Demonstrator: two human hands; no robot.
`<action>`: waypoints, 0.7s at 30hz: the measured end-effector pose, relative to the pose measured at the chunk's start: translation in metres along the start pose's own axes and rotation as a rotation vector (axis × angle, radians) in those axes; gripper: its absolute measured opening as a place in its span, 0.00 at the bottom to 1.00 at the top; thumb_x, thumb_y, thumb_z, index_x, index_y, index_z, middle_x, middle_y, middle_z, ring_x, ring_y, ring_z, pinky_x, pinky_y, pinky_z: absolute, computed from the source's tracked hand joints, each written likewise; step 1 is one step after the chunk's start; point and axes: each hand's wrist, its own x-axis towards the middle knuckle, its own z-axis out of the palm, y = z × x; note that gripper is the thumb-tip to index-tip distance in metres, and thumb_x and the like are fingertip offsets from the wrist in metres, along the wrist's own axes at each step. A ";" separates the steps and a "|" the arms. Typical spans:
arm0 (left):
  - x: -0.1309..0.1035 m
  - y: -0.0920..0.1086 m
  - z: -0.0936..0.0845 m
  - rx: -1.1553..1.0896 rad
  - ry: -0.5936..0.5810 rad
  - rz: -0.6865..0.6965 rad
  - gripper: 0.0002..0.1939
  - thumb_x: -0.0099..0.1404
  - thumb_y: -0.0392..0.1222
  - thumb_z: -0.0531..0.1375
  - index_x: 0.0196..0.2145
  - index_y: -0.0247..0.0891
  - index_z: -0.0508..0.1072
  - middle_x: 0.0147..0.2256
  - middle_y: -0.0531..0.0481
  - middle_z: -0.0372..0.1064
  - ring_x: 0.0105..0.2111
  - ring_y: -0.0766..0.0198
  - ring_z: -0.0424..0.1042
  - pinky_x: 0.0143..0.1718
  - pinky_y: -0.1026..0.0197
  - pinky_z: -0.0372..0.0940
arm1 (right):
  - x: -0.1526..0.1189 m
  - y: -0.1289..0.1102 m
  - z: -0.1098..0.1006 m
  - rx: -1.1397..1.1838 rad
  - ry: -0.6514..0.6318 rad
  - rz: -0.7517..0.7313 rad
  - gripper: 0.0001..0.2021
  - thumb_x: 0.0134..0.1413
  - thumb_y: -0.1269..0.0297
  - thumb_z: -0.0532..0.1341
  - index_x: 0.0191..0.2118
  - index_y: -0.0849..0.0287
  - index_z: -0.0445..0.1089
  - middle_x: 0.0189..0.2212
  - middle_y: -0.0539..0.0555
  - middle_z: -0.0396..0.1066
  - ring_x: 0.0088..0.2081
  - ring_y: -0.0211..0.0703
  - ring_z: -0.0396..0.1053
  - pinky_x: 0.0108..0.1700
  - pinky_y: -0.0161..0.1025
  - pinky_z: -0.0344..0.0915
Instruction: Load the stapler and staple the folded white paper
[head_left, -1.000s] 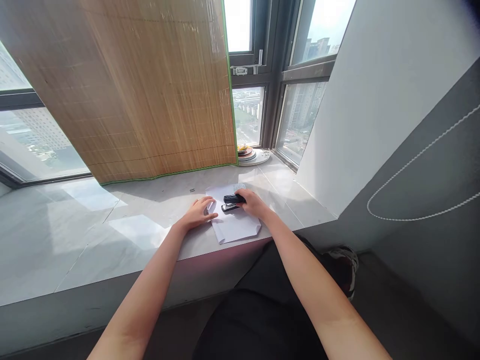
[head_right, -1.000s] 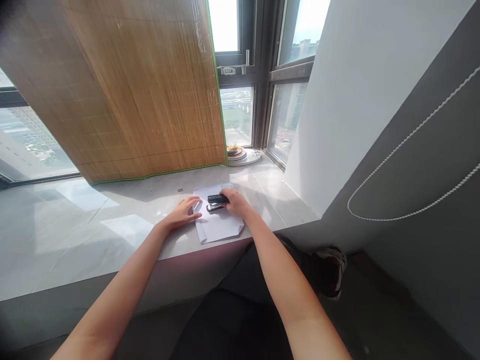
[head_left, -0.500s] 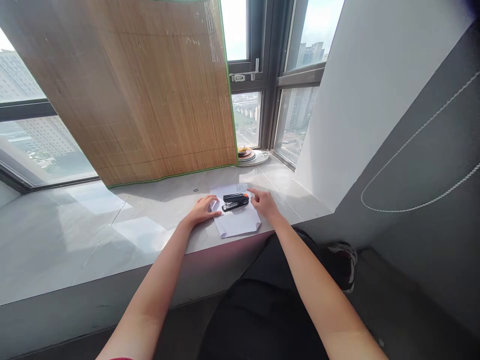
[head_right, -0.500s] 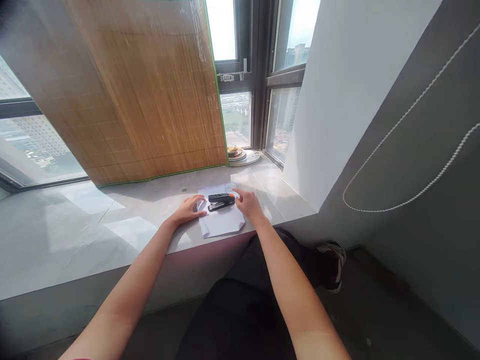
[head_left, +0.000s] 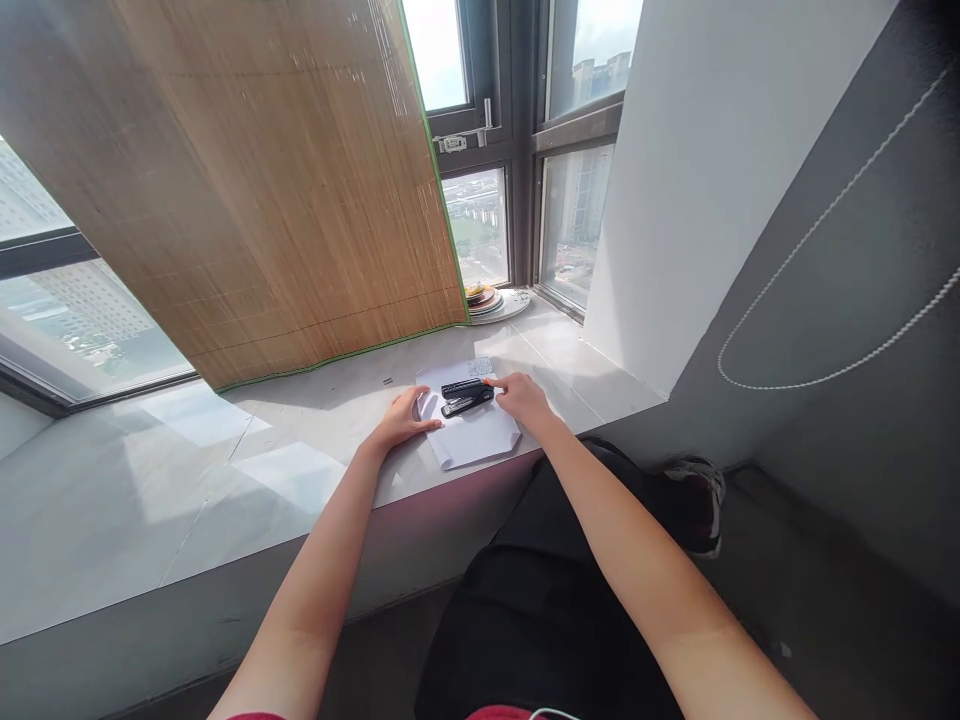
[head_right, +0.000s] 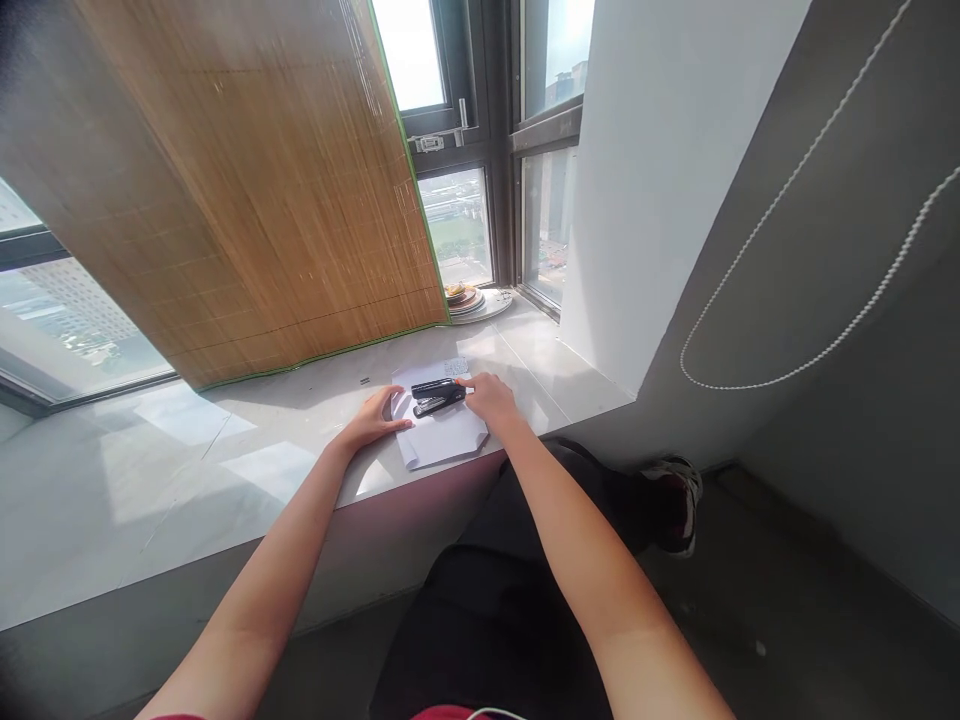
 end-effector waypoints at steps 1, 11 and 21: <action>0.000 -0.001 0.000 -0.005 0.001 0.002 0.48 0.59 0.67 0.73 0.69 0.45 0.67 0.70 0.39 0.66 0.71 0.37 0.61 0.71 0.41 0.57 | 0.001 -0.001 -0.001 0.008 -0.006 0.015 0.30 0.58 0.73 0.61 0.63 0.43 0.82 0.48 0.57 0.84 0.53 0.56 0.78 0.49 0.43 0.72; 0.006 -0.013 0.005 -0.050 0.032 0.070 0.42 0.59 0.64 0.76 0.65 0.46 0.73 0.65 0.37 0.70 0.68 0.35 0.64 0.70 0.39 0.56 | 0.014 0.001 0.014 0.195 0.126 -0.185 0.23 0.62 0.67 0.67 0.62 0.53 0.81 0.41 0.54 0.81 0.47 0.49 0.77 0.55 0.44 0.72; 0.003 -0.010 0.004 -0.131 0.065 0.105 0.36 0.56 0.58 0.79 0.59 0.49 0.78 0.63 0.41 0.72 0.67 0.37 0.66 0.72 0.40 0.54 | 0.042 -0.011 0.041 0.296 -0.027 -0.428 0.17 0.49 0.72 0.75 0.46 0.55 0.82 0.41 0.52 0.82 0.44 0.50 0.77 0.51 0.46 0.71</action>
